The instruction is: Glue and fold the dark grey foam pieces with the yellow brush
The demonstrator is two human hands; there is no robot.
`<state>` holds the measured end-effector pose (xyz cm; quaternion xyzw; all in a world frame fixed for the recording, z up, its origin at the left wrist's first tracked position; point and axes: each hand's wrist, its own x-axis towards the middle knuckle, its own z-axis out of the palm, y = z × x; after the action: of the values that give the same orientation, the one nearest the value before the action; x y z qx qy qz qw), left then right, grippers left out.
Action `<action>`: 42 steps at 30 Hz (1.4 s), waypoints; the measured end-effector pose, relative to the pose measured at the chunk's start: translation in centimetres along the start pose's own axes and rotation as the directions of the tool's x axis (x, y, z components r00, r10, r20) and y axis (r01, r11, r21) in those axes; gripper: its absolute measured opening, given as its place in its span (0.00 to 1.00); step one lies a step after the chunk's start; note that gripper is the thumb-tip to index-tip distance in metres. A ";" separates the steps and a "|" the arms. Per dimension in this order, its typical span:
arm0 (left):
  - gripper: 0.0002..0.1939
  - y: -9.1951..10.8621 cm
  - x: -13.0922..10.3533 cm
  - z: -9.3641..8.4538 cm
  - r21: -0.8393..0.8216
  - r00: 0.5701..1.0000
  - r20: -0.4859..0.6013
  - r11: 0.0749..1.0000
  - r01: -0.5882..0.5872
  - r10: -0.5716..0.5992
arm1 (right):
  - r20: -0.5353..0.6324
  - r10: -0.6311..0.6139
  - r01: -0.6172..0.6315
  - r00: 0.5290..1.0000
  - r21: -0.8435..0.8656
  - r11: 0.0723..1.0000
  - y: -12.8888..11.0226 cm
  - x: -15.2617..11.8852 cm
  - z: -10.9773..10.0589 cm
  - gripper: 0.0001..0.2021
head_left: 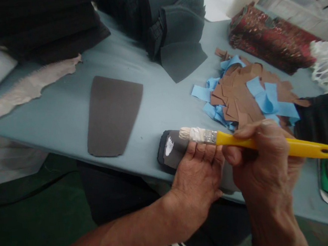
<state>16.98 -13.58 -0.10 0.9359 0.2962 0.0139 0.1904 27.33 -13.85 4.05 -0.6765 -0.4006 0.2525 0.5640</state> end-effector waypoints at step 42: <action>0.32 1.3 0.5 4.4 0.100 0.923 -0.382 0.992 0.079 -0.035 | 0.231 -0.014 0.000 0.973 0.061 0.998 0.1 -1.4 1.3 0.18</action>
<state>18.72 -15.82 -3.79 0.9158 0.3548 0.1723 0.0761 25.55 -14.24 3.49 -0.6238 -0.4581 0.3397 0.5345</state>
